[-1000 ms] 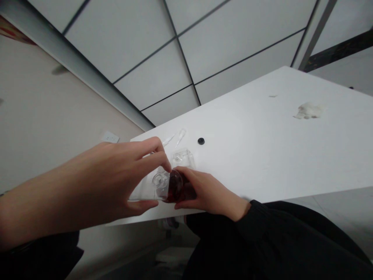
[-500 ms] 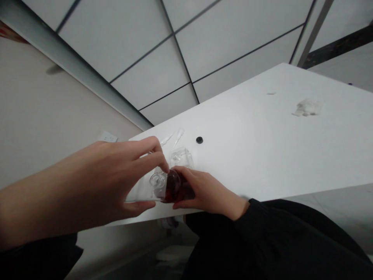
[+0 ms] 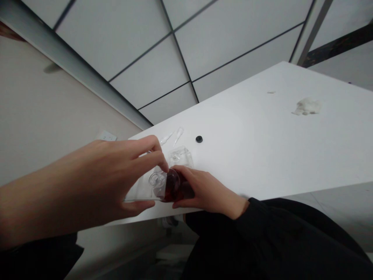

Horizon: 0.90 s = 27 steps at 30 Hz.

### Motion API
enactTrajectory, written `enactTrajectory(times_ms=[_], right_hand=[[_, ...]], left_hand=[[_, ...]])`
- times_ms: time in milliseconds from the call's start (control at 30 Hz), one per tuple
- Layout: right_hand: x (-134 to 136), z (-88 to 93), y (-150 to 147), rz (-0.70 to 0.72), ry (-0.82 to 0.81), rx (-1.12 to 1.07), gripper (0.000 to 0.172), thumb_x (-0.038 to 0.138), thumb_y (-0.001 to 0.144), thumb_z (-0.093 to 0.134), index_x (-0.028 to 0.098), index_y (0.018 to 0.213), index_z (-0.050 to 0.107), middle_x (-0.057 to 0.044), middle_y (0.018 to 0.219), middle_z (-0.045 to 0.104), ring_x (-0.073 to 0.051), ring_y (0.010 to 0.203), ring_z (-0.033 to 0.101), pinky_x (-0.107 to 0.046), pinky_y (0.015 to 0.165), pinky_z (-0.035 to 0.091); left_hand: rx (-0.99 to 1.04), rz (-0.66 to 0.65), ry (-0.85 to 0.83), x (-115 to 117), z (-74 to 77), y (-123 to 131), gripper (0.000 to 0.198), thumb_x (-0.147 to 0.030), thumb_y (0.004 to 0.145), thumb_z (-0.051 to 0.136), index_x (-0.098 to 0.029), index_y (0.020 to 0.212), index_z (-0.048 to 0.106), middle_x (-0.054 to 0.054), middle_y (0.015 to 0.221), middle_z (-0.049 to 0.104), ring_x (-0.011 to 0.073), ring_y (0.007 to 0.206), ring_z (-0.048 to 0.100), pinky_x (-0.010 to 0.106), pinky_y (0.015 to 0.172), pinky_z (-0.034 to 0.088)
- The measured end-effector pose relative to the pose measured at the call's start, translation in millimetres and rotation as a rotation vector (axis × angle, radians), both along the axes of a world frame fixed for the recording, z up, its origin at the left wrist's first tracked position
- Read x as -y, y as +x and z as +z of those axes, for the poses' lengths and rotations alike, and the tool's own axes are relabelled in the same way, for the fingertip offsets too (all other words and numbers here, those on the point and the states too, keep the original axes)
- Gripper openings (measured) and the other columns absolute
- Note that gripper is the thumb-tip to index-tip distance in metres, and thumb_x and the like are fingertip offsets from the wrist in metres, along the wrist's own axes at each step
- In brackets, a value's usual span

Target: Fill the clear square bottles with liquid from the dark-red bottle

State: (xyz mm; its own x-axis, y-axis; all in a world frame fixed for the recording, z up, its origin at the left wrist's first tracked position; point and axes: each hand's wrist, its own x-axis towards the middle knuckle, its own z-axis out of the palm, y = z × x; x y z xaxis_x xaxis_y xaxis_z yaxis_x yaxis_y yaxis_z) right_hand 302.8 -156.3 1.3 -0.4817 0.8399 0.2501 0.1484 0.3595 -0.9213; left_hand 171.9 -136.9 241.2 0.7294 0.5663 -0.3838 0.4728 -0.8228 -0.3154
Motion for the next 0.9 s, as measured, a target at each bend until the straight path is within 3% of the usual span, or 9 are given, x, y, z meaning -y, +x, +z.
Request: enactTrajectory(times_ms=[200, 533, 900], right_hand=[[0.1, 1.7, 0.2, -0.002, -0.005, 0.012, 0.08, 0.043, 0.078, 0.092, 0.026, 0.145, 0.054, -0.01, 0.13, 0.073, -0.032, 0.111, 0.072, -0.041, 0.091, 0.056], [-0.4, -1.9, -0.2, -0.001, 0.003, -0.002, 0.083, 0.042, 0.078, 0.093, 0.026, 0.148, 0.053, -0.011, 0.134, 0.072, -0.033, 0.116, 0.071, -0.043, 0.096, 0.056], [-1.0, -2.6, 1.0, -0.009, 0.036, 0.003, 0.087, 0.046, 0.077, 0.094, 0.026, 0.15, 0.051, -0.012, 0.139, 0.07, -0.034, 0.121, 0.071, -0.043, 0.099, 0.056]], left_hand=[[-0.034, 0.004, 0.0, -0.3, -0.1, 1.8, 0.024, -0.037, 0.084, 0.078, -0.022, 0.099, 0.067, 0.005, 0.094, 0.067, 0.0192, 0.072, 0.065, 0.031, 0.063, 0.05], [0.01, -0.008, -0.007, -0.3, -0.7, -4.8, 0.028, -0.032, 0.084, 0.079, -0.021, 0.106, 0.066, 0.006, 0.101, 0.067, 0.0213, 0.08, 0.068, 0.032, 0.069, 0.053], [-0.058, -0.027, -0.003, -0.6, -0.3, 2.2, 0.023, -0.036, 0.084, 0.077, -0.022, 0.099, 0.067, 0.005, 0.098, 0.067, 0.0199, 0.076, 0.064, 0.03, 0.065, 0.048]])
